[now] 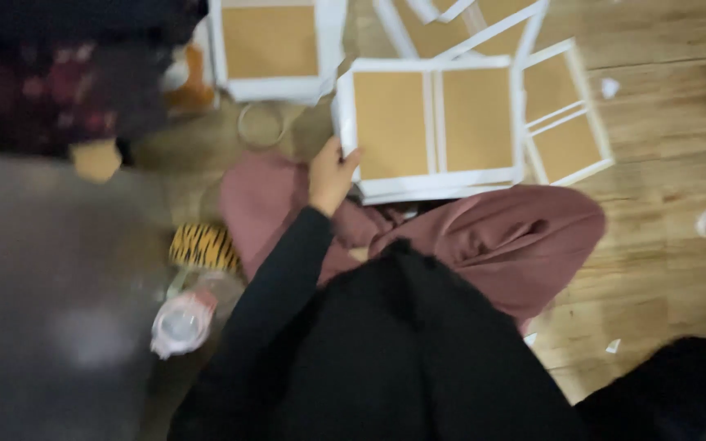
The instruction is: Applying double-sided tape to cardboard templates by peeling the backing and folding the edges to assemble packaging components.
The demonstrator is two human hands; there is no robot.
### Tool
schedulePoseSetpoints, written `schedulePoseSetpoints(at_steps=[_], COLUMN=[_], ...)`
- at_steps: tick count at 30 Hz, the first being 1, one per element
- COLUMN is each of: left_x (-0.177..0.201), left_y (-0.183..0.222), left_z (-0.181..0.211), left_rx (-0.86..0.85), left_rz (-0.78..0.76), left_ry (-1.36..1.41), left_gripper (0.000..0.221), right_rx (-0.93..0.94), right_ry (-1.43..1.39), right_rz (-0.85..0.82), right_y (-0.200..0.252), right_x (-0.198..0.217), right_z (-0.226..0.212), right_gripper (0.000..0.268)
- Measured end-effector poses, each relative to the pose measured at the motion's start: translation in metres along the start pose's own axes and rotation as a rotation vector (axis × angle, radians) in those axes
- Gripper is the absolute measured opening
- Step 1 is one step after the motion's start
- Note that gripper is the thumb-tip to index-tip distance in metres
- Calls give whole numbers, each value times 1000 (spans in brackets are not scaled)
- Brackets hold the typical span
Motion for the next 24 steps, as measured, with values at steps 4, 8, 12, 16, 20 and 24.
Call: schedulePoseSetpoints(at_steps=[4, 8, 12, 16, 20, 24], left_x=[-18, -9, -10, -7, 19, 8], left_y=[-20, -38, -40, -40, 4, 64], left_z=[-17, -12, -8, -16, 16, 68], left_rx=[91, -9, 69, 106, -7, -526], left_rz=[-43, -20, -141, -135, 136, 444], left_ry=[341, 429, 499, 419, -5, -308], left_gripper=[53, 57, 58, 57, 64, 80], right_rx=[195, 281, 857, 1104, 1210, 1228], right_ry=[289, 595, 240, 353, 384, 336], right_rz=[-58, -636, -533, -437, -412, -494], right_y=[-13, -40, -20, -15, -1, 15], right_x=[-70, -251, -303, -318, -329, -344], right_z=[-152, -301, -321, -327, -323, -303], right_gripper=[22, 64, 49, 19, 16, 14])
Point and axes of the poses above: each hand's wrist, its own y-axis away from the middle knuckle, its own x-axis out of the back of the hand, z = x × y, the point moved 7 cm from there along -y, towards the middle knuckle, and after that the axes turned 15 degrees about x, right-handed, at the moved point
